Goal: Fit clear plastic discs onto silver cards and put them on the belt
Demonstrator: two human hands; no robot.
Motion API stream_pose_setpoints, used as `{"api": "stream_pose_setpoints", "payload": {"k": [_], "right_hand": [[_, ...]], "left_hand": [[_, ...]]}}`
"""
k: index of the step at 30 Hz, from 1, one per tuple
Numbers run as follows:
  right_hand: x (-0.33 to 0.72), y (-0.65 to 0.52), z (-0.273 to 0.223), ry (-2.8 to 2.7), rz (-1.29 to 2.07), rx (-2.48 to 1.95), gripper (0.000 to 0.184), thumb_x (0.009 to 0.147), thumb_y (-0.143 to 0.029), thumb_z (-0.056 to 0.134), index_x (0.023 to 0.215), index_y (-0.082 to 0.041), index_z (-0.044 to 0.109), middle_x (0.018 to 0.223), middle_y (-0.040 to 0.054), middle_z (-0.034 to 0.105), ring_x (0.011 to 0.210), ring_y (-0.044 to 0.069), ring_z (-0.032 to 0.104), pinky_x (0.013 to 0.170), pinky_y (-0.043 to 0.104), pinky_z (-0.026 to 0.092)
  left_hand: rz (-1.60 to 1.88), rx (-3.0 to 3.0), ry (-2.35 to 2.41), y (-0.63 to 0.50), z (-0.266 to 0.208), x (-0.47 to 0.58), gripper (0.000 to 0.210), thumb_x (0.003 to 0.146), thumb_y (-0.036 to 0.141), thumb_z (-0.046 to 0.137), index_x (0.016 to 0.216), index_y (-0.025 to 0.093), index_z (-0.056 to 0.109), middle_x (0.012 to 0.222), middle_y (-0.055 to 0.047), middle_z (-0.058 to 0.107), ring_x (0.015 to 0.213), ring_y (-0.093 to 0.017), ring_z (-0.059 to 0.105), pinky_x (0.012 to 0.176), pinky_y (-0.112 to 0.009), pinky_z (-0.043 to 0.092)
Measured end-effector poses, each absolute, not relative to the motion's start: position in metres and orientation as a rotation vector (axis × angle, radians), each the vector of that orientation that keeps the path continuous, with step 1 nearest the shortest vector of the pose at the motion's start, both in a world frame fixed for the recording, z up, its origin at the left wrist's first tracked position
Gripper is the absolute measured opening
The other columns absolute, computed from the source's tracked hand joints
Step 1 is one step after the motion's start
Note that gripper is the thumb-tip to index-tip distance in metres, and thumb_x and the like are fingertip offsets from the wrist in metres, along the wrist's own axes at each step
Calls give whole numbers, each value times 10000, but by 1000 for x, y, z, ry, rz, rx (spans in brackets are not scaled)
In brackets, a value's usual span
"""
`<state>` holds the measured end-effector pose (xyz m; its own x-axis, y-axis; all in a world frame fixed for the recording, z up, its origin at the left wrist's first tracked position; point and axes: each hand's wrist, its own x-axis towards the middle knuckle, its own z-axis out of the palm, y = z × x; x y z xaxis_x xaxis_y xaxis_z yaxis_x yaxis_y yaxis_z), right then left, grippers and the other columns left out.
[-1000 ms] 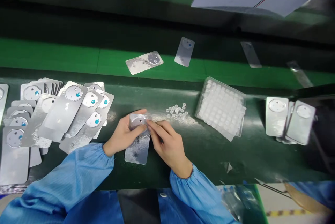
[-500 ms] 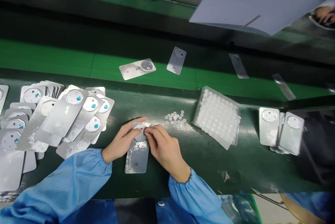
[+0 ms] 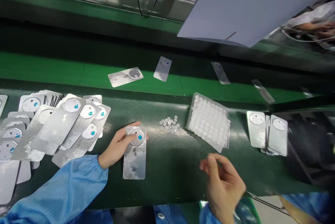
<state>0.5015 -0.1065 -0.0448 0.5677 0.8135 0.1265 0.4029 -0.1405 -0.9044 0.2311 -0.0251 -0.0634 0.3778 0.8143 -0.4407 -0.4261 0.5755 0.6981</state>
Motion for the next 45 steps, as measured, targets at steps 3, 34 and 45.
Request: {"api": "stream_pose_setpoints", "payload": {"k": [3, 34, 45], "right_hand": [[511, -126, -46, -1104, 470, -1819, 238, 936, -434, 703, 932, -197, 719, 764, 40, 656, 640, 172, 622, 577, 286, 515], [413, -42, -43, -2411, 268, -1314, 203, 1081, -227, 467, 1110, -196, 666, 1009, 77, 739, 811, 165, 730, 533, 232, 500], [413, -47, -51, -2368, 187, -1246, 165, 1069, -191, 489, 1099, -198, 650, 973, 75, 755, 828, 172, 743, 593, 236, 531]], "left_hand": [[794, 665, 915, -25, -60, 231, 732, 846, 348, 787, 1483, 151, 486, 1123, -112, 793, 1114, -286, 731, 959, -390, 552], [883, 665, 1024, -32, -70, 234, 368, 894, 289, 528, 1120, 204, 805, 1234, -42, 750, 1109, -262, 651, 913, -328, 500], [910, 526, 1104, -28, -74, 236, 346, 849, 305, 598, 1088, 185, 818, 1157, -42, 778, 1050, -243, 664, 876, -302, 502]]}}
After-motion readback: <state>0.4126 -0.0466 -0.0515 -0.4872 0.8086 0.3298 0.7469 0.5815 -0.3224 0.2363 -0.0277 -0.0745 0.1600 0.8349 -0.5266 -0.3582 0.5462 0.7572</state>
